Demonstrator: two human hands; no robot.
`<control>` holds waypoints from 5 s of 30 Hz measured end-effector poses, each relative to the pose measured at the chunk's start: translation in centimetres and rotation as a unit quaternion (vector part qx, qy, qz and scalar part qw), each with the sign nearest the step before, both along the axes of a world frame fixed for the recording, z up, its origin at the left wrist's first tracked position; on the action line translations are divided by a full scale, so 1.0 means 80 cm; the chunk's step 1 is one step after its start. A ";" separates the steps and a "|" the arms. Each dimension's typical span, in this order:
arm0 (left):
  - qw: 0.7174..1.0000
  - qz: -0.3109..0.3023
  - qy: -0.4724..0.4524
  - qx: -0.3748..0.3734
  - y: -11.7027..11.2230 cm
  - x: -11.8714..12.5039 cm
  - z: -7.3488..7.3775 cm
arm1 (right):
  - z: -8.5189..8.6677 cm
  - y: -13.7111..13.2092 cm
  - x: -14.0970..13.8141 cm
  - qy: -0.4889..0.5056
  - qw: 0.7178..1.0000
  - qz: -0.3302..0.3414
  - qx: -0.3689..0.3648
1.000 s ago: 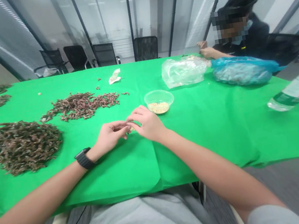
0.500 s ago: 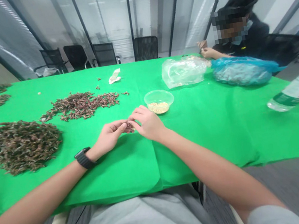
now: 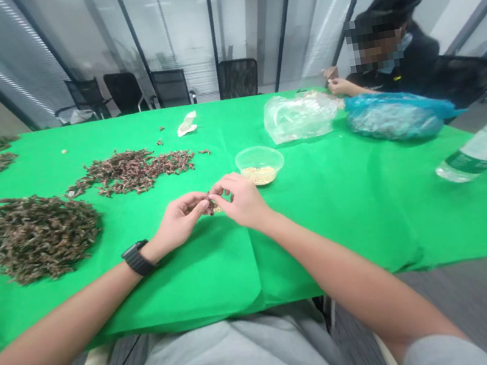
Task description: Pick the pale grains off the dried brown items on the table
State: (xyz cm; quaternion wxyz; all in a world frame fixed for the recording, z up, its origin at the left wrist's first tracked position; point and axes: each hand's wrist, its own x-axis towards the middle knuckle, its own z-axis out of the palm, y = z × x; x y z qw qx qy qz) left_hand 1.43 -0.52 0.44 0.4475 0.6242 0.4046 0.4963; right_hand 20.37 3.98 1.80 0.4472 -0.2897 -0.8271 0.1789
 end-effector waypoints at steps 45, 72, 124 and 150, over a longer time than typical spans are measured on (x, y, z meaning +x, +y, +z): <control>0.996 0.064 0.053 0.030 -0.013 0.004 0.007 | 0.001 -0.006 0.004 -0.100 0.987 -0.017 0.124; 0.945 0.130 0.244 0.173 -0.014 -0.006 0.007 | -0.004 -0.005 -0.011 0.174 0.876 0.077 -0.443; 0.990 0.067 -0.036 -0.122 -0.001 -0.001 0.005 | -0.016 0.000 -0.006 -0.038 0.999 -0.009 0.001; 0.916 -0.085 -0.226 -0.320 0.003 -0.013 0.006 | -0.015 0.008 0.000 -0.067 0.997 0.032 0.030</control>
